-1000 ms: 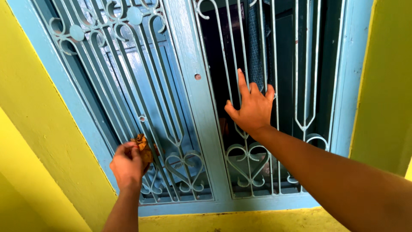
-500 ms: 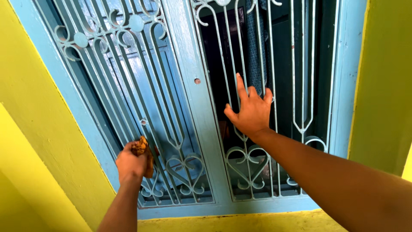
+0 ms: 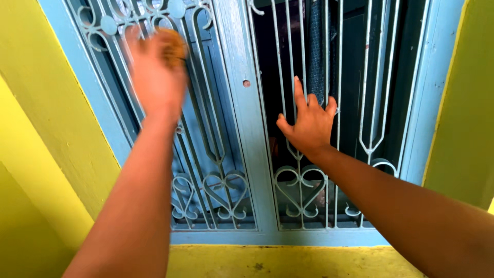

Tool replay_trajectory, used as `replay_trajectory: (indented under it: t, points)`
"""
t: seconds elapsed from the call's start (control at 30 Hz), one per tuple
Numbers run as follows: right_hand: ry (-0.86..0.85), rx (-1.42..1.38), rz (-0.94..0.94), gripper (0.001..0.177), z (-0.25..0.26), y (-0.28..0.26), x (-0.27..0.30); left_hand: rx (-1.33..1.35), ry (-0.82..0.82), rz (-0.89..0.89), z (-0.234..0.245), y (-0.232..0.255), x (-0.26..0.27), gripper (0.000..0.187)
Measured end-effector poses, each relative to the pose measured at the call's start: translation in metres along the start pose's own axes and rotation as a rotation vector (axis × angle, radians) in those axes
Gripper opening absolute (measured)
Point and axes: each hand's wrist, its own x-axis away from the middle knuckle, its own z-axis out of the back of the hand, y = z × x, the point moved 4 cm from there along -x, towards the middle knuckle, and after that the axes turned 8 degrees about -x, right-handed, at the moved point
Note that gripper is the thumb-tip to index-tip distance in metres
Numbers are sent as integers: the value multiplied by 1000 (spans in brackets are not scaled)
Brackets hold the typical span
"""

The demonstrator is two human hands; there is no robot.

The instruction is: The person wipes the teal metal window bars with a cloth, then rinses the cloth in a bucket on the floor and wrings it out before returning to wipe more sections of the bars.

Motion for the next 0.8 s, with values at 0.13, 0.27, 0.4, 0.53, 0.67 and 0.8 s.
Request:
replay_trajectory:
  t: [0.13, 0.27, 0.4, 0.53, 0.67, 0.8]
  points:
    - [38, 16, 47, 93, 0, -1, 1, -32, -101, -72, -31, 24, 35, 74]
    - [3, 6, 24, 94, -2, -2, 0, 47, -116, 6, -32, 12, 65, 64]
    - [-49, 2, -14, 95, 0, 0, -2, 37, -303, 112, -25, -9, 115, 56]
    - [-36, 7, 12, 96, 0, -1, -2, -83, -714, 349, -24, -27, 196, 47]
    - [-11, 16, 34, 94, 0, 3, 3, -102, -727, 293, -29, -29, 236, 46]
    - [-22, 18, 12, 94, -2, 1, 1, -42, -731, 388, -44, -49, 229, 47]
